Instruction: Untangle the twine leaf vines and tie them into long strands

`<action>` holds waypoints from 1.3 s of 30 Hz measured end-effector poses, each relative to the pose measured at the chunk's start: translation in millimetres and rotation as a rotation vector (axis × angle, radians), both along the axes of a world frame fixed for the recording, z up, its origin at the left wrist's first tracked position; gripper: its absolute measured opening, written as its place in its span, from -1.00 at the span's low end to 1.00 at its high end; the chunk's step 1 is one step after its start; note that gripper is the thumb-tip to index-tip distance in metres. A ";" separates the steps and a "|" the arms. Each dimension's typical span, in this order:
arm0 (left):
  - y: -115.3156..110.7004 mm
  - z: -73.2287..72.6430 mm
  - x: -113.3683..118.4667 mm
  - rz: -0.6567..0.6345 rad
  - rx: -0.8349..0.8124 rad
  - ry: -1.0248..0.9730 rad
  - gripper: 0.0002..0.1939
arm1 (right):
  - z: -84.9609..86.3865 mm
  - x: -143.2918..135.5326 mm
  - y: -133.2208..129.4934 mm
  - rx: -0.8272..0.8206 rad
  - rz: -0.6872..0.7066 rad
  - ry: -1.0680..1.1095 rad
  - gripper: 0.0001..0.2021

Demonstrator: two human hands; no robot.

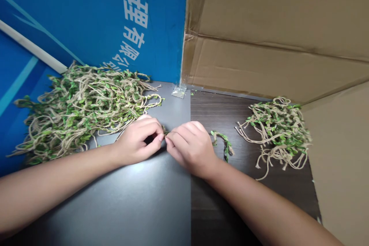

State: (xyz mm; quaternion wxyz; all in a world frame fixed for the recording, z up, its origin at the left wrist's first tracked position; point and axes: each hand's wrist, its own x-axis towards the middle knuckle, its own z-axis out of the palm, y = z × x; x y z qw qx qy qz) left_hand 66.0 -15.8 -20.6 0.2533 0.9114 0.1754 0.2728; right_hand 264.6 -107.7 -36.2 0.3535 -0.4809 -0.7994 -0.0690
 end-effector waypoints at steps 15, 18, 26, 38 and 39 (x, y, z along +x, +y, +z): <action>-0.8 2.3 0.5 -0.010 -0.058 -0.029 -0.83 | 1.1 -1.8 0.0 0.054 0.030 0.128 -0.81; -0.6 3.5 -0.4 -0.046 -0.080 -0.046 -0.85 | 2.8 -2.1 -0.5 0.054 0.047 0.128 -0.81; 0.0 1.0 -0.2 -0.024 -0.044 -0.069 -0.92 | 0.8 -1.2 0.4 -0.014 0.021 0.163 -0.83; 2.0 0.0 -0.3 -0.008 -0.019 -0.019 -0.88 | 7.4 0.2 -0.5 0.071 -0.027 -0.138 -0.89; 1.8 0.5 0.0 -0.008 -0.015 -0.012 -0.87 | 7.0 -0.1 -0.3 0.063 -0.027 -0.143 -0.91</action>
